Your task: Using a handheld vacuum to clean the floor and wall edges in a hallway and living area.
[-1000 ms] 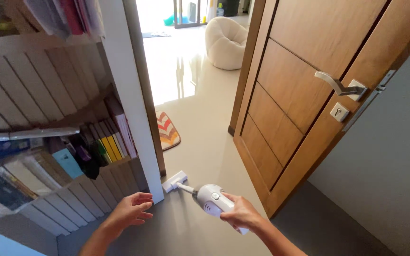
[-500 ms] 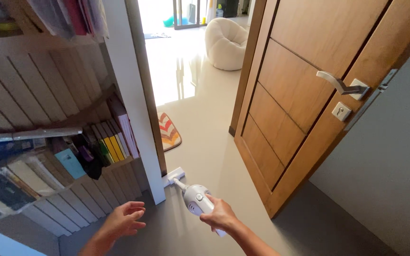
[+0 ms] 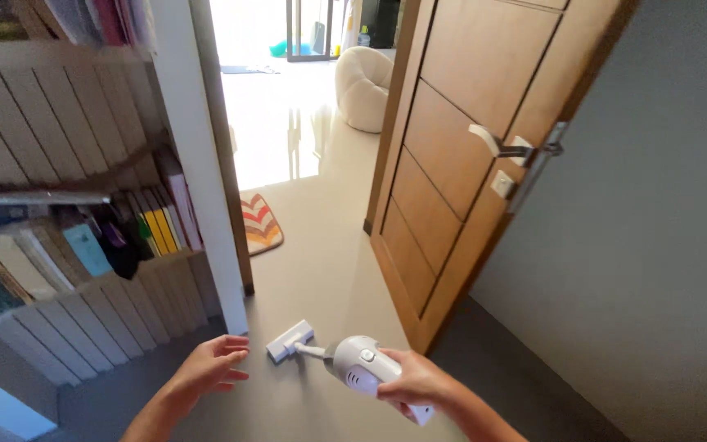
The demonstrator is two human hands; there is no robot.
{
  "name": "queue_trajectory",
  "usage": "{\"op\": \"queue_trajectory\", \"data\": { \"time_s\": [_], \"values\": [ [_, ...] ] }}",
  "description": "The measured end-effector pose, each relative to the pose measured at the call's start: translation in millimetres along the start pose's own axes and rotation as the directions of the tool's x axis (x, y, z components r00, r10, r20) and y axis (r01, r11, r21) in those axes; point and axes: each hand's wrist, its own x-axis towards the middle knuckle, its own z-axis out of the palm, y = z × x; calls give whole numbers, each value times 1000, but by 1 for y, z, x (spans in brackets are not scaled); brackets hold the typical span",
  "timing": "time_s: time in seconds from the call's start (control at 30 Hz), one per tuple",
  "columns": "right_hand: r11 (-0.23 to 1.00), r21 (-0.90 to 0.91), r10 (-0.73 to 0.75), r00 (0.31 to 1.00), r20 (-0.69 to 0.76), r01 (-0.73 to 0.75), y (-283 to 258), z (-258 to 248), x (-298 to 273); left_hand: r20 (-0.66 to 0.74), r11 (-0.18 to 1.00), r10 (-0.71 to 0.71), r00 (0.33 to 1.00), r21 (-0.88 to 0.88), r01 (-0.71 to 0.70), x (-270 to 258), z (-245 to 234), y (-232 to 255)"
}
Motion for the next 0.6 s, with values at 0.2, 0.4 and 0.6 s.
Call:
{"op": "queue_trajectory", "data": {
  "time_s": [0.2,0.4,0.6],
  "values": [
    [994,-112,-4,998,68,11,-1,-46,-54,64,1000,5,998,-15,-4,-28,58,-10],
    [952,-306,-7,999,50,22,-3,-36,-55,40,1000,-17,999,10,17,-40,64,-23],
    [967,-248,-40,996,74,57,33,24,3,28,998,-61,998,3,61,-36,53,-56]
  ]
}}
